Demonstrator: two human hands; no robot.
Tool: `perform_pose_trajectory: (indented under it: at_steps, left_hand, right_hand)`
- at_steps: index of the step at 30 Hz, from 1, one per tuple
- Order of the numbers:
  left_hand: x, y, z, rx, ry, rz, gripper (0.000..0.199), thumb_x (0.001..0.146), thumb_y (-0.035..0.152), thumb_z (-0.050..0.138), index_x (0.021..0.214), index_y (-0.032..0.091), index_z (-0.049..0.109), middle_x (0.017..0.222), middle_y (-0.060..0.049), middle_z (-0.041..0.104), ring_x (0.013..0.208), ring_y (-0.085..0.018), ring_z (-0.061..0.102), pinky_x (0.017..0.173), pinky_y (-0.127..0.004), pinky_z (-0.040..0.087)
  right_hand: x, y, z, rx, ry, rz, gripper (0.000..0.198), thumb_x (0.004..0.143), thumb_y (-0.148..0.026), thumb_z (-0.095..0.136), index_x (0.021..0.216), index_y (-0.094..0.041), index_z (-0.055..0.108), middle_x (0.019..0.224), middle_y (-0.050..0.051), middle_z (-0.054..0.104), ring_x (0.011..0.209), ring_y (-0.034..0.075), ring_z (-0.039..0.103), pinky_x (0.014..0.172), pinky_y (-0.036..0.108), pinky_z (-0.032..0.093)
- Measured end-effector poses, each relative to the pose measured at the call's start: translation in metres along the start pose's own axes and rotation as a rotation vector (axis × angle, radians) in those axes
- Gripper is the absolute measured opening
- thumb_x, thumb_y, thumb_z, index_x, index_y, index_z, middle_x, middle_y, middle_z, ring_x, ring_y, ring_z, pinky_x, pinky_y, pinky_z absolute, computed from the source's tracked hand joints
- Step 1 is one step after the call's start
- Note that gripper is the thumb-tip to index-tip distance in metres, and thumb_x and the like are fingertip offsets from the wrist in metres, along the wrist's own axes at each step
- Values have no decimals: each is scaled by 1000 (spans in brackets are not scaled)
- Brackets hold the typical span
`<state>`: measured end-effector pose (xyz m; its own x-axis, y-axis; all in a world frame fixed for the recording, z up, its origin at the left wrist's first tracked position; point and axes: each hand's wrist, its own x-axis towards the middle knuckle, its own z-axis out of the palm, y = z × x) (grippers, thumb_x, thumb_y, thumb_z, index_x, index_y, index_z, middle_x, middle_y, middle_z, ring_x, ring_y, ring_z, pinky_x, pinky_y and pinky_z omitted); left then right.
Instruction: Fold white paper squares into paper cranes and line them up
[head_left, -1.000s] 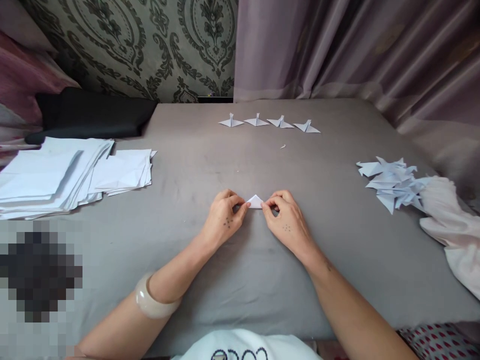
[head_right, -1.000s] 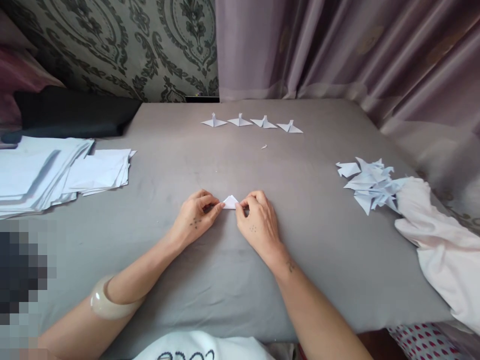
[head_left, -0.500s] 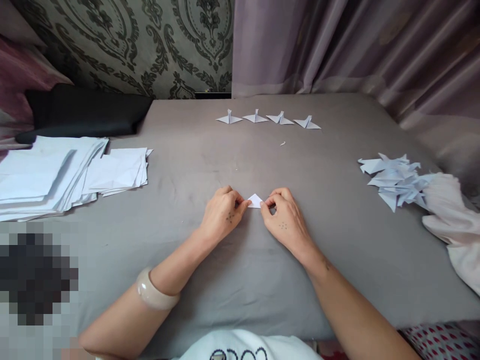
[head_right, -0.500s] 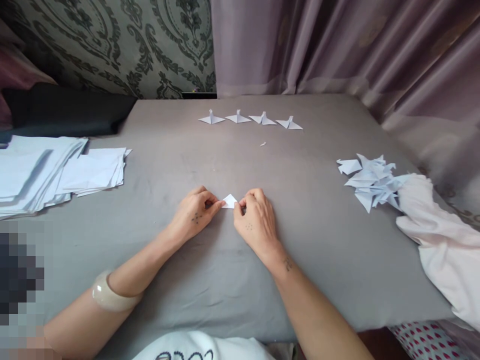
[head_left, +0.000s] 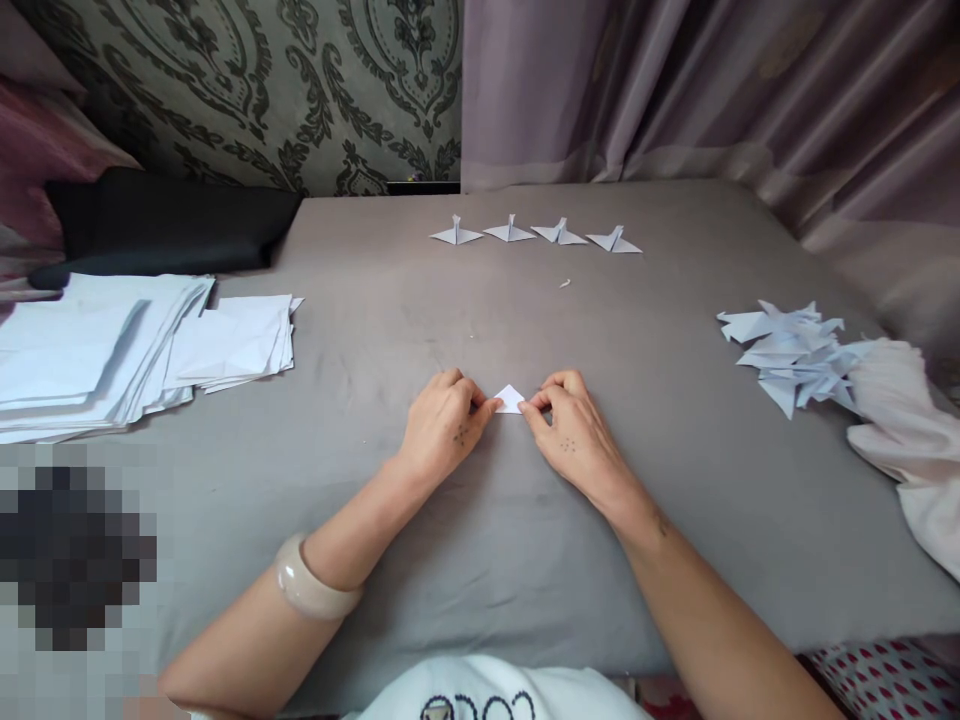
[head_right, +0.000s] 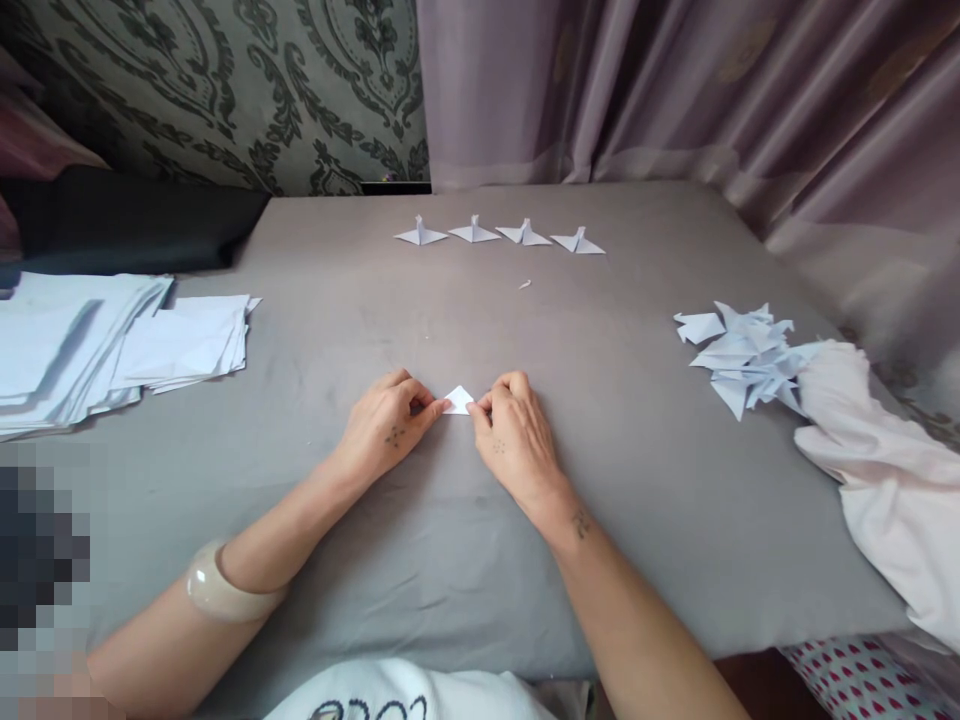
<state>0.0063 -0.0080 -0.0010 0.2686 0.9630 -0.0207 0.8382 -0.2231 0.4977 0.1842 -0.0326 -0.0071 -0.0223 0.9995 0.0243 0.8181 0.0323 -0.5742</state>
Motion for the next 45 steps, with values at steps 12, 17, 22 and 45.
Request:
perform_pose_trajectory:
  at_steps: [12, 17, 22, 45]
  left_hand:
    - [0, -4, 4, 6, 43, 86, 29, 89, 41, 54, 76, 17, 63, 81, -6, 59, 72, -18, 54, 66, -31, 42]
    - [0, -7, 5, -4, 45, 106, 28, 88, 41, 55, 76, 18, 62, 81, -6, 58, 73, -18, 54, 69, -32, 41]
    - [0, -10, 12, 16, 120, 135, 24, 88, 41, 55, 86, 17, 59, 88, -7, 56, 82, -20, 51, 78, -34, 41]
    - [-10, -9, 0, -87, 25, -51, 16, 85, 30, 54, 91, 17, 60, 106, -10, 56, 102, -25, 48, 87, -37, 39]
  right_hand:
    - [3, 14, -8, 92, -53, -23, 15, 84, -32, 58, 76, -21, 51, 94, 3, 51, 71, 12, 54, 72, 29, 46]
    - [2, 15, -8, 102, -30, -61, 5, 85, -25, 56, 82, -21, 53, 95, 3, 53, 70, 13, 54, 72, 28, 46]
    - [-9, -1, -2, -53, 3, -319, 25, 92, -12, 39, 104, -21, 58, 103, 7, 60, 95, 20, 53, 83, 33, 45]
    - [-38, -55, 15, -654, 0, -324, 37, 95, -21, 35, 120, -13, 60, 101, 14, 62, 81, 24, 59, 71, 36, 42]
